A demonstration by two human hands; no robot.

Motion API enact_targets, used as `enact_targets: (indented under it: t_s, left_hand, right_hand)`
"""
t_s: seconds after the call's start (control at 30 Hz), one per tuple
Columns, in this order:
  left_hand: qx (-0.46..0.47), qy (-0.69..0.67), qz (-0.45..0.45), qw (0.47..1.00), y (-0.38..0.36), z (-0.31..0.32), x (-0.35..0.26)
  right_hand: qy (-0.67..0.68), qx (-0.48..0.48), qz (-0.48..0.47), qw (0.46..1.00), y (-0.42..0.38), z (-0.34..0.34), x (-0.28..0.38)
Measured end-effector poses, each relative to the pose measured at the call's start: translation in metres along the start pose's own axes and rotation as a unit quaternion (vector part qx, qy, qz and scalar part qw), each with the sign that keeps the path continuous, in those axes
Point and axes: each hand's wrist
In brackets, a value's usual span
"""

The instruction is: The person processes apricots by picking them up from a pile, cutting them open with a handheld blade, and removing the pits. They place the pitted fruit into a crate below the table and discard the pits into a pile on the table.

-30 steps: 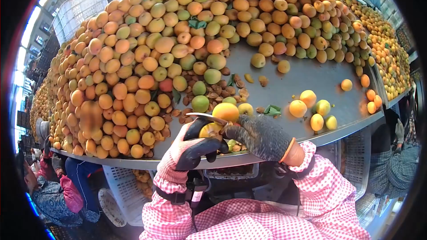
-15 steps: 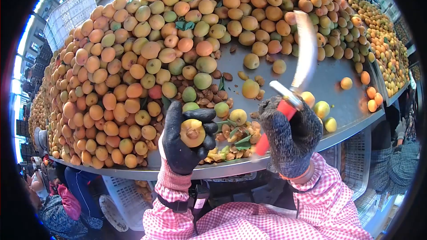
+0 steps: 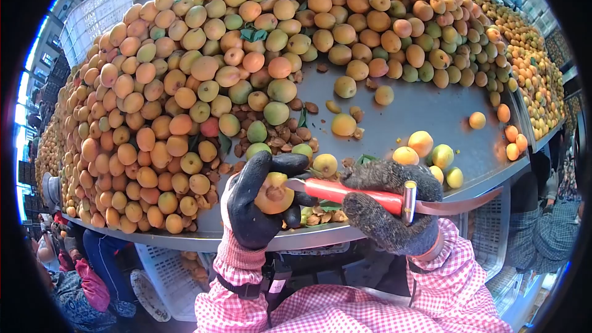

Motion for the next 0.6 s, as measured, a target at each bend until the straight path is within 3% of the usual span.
enact_targets:
  t_s: [0.07,0.1,0.17,0.2,0.27,0.3,0.37,0.4,0.43,0.53,0.6]
  left_hand:
    - [-0.082,-0.247,-0.134,0.956,-0.003,0.006,-0.009]
    - [-0.082,-0.248,-0.135,0.956,-0.001,0.004,-0.012]
    - [-0.059,-0.280,-0.254,0.924,0.001,-0.002,-0.016]
    - [-0.060,-0.280,-0.255,0.924,-0.001,-0.001,-0.014]
    - [-0.034,0.006,-0.094,0.995,-0.005,0.001,-0.007]
    - [-0.035,0.007,-0.095,0.995,-0.003,-0.001,-0.006]
    - [-0.013,0.056,0.044,0.997,0.005,-0.005,-0.003]
    - [-0.024,0.060,0.013,0.998,0.002,-0.002,-0.003]
    - [-0.025,0.062,0.013,0.998,-0.001,-0.001,-0.001]
    - [-0.036,0.003,0.007,0.999,0.000,-0.001,-0.005]
    - [-0.040,0.049,-0.106,0.992,0.007,-0.001,-0.022]
  right_hand:
    - [0.026,-0.006,0.045,0.999,-0.001,-0.001,0.000]
    - [0.026,-0.005,0.046,0.999,0.002,-0.001,-0.001]
    - [0.015,-0.040,-0.011,0.999,0.008,0.002,-0.004]
    - [0.016,-0.039,-0.011,0.999,0.007,0.001,-0.005]
    - [0.091,-0.008,0.038,0.995,0.005,0.001,-0.006]
    - [0.092,-0.007,0.038,0.995,0.005,0.004,-0.004]
    - [0.289,-0.093,0.199,0.932,0.004,0.011,0.002]
    - [0.304,-0.046,0.280,0.910,0.004,0.006,0.007]
    - [0.305,-0.044,0.278,0.910,0.005,0.002,0.008]
    - [0.218,0.144,0.225,0.939,0.007,-0.006,0.010]
    - [0.230,0.120,0.188,0.947,0.003,0.006,0.009]
Point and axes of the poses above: each hand's wrist, its own y-axis towards the middle knuckle, its own z-axis out of the palm, x = y × z, and after that the axes turned 4 degrees about z, right-handed
